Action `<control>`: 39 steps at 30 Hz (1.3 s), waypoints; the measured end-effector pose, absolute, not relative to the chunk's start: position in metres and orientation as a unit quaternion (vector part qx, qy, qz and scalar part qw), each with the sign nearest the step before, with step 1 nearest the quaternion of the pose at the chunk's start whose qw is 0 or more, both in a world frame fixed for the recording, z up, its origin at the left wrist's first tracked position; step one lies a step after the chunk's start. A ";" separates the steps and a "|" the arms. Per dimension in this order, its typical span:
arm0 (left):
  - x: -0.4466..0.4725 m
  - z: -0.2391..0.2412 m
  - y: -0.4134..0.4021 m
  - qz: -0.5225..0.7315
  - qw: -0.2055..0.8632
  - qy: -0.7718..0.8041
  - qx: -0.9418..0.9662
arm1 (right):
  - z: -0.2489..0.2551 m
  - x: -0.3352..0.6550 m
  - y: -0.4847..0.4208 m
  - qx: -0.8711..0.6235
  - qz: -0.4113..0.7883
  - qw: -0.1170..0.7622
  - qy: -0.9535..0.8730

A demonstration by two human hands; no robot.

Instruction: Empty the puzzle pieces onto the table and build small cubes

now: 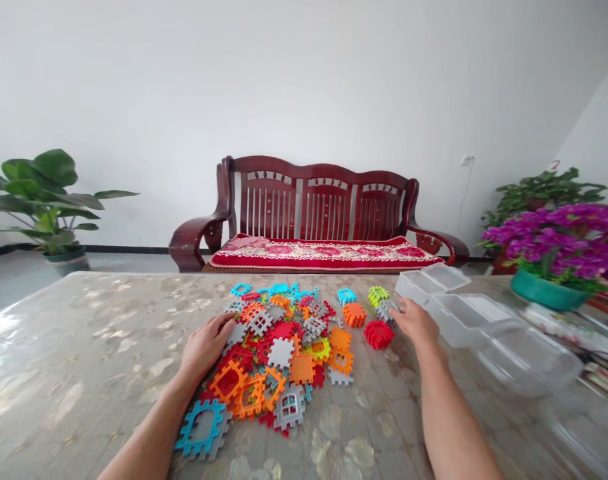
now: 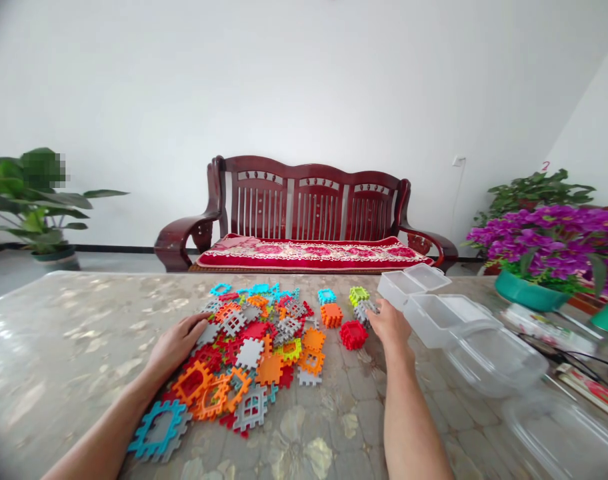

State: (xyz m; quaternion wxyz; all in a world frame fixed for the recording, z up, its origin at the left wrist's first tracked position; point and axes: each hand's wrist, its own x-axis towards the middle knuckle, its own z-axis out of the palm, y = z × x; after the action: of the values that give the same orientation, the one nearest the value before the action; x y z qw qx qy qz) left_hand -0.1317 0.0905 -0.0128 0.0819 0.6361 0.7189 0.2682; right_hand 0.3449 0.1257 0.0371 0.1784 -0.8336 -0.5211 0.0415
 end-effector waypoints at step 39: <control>-0.132 -0.015 0.092 0.261 0.088 0.717 0.640 | 0.031 0.181 0.088 -0.612 0.061 0.188 -0.766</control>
State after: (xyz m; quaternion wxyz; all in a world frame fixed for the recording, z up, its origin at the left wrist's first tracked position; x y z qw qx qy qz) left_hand -0.1318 0.0916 -0.0147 0.0879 0.6405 0.7170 0.2607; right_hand 0.1810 0.0877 0.0312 0.1877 -0.6124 -0.7656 0.0608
